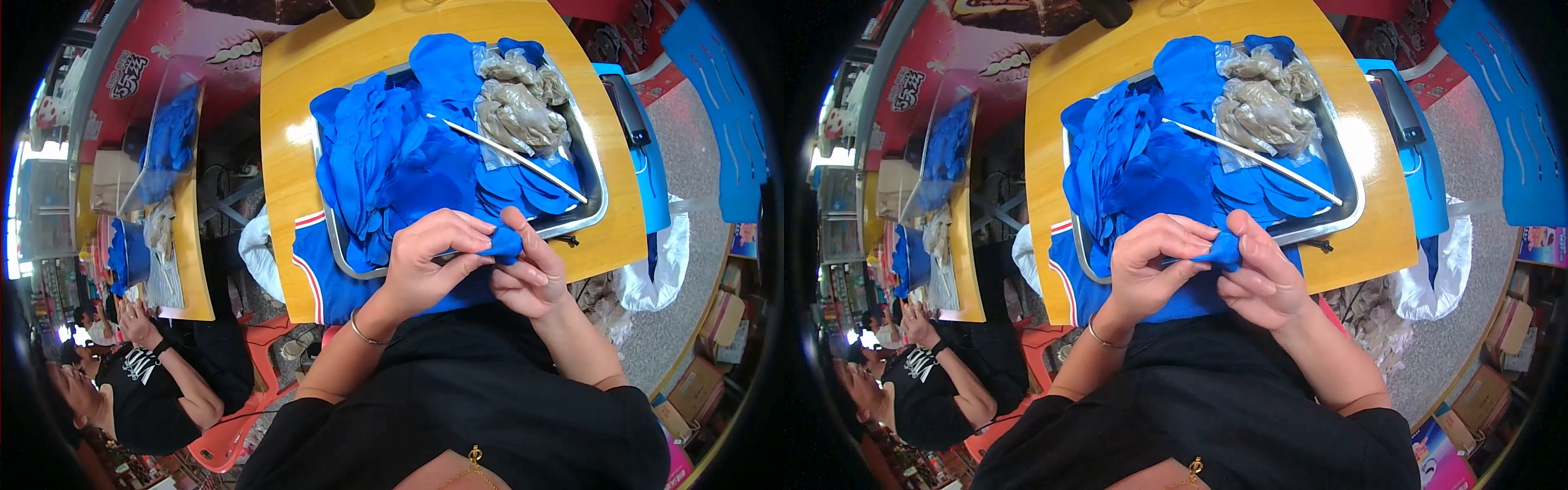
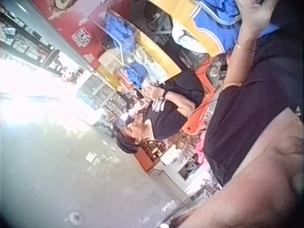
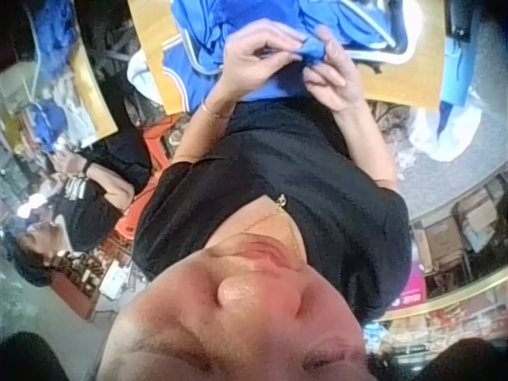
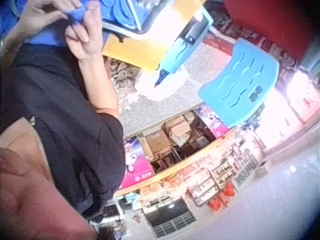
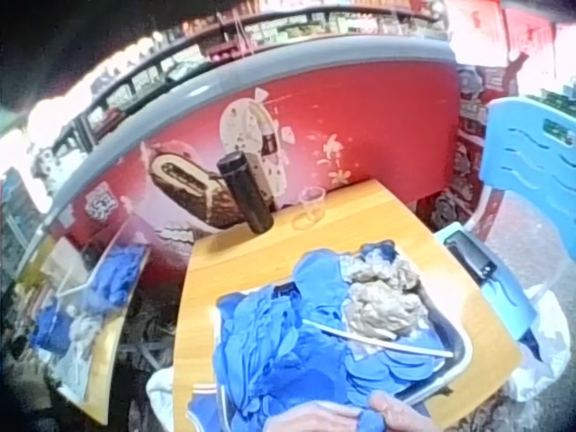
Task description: Assembling blue fabric components by folding and using a small tool to tuck edges for precision.
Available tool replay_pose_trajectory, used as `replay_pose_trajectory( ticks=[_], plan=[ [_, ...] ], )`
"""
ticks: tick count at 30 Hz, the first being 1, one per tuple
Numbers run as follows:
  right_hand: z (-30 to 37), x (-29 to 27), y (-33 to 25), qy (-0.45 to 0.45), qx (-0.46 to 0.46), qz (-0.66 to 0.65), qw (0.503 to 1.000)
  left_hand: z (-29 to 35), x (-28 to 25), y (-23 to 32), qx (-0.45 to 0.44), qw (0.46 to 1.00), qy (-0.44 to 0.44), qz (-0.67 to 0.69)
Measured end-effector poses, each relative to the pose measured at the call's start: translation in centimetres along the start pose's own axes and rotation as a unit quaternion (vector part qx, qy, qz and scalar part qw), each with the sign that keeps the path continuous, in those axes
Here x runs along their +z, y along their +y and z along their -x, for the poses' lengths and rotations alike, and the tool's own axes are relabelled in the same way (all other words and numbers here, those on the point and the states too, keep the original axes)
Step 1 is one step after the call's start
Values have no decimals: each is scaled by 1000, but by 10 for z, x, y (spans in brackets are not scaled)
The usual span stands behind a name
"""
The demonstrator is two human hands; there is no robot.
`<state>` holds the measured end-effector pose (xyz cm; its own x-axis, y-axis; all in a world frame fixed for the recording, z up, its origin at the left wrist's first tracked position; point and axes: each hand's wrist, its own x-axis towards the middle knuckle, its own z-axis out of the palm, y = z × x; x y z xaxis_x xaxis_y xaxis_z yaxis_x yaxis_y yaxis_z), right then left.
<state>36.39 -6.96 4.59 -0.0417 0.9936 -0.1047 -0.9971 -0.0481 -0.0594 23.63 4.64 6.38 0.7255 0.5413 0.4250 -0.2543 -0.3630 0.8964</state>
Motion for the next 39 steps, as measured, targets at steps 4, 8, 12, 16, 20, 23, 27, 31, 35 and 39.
replay_pose_trajectory(
  ticks=[4, 8, 12, 16, 20, 23, 27, 31, 35, 39],
  plan=[
    [0, 2, 1, 29, 3, -45, 999, 2, -1, 2, -23, 999, 8, -24],
    [-2, 4, 2, 4, -44, 24, 999, 3, -1, 8, -41, 997, 5, -59],
    [-5, 18, -2, 120, -46, 161, 979, 10, -1, 6, -43, 993, 35, -105],
    [-5, 21, -4, 117, -25, 161, 980, 11, 1, 8, -21, 990, 45, -131],
    [-4, 13, -6, 87, 3, 121, 989, 12, 3, 6, 28, 987, 72, -138],
    [-2, 17, -8, 78, 17, 100, 992, 13, 2, 4, 51, 991, 65, -110],
    [-1, 22, -9, 107, 10, 145, 984, 16, 1, 3, 15, 995, 32, -97],
    [-2, 22, -11, 82, -19, 245, 966, 14, -4, 10, -6, 995, -40, -93],
    [-2, 25, -10, 117, -7, 281, 953, 13, -8, 11, -146, 967, -17, 207],
    [-1, 27, -8, 102, -15, 305, 947, 10, -12, 10, -217, 955, -72, 188]
  ],
)
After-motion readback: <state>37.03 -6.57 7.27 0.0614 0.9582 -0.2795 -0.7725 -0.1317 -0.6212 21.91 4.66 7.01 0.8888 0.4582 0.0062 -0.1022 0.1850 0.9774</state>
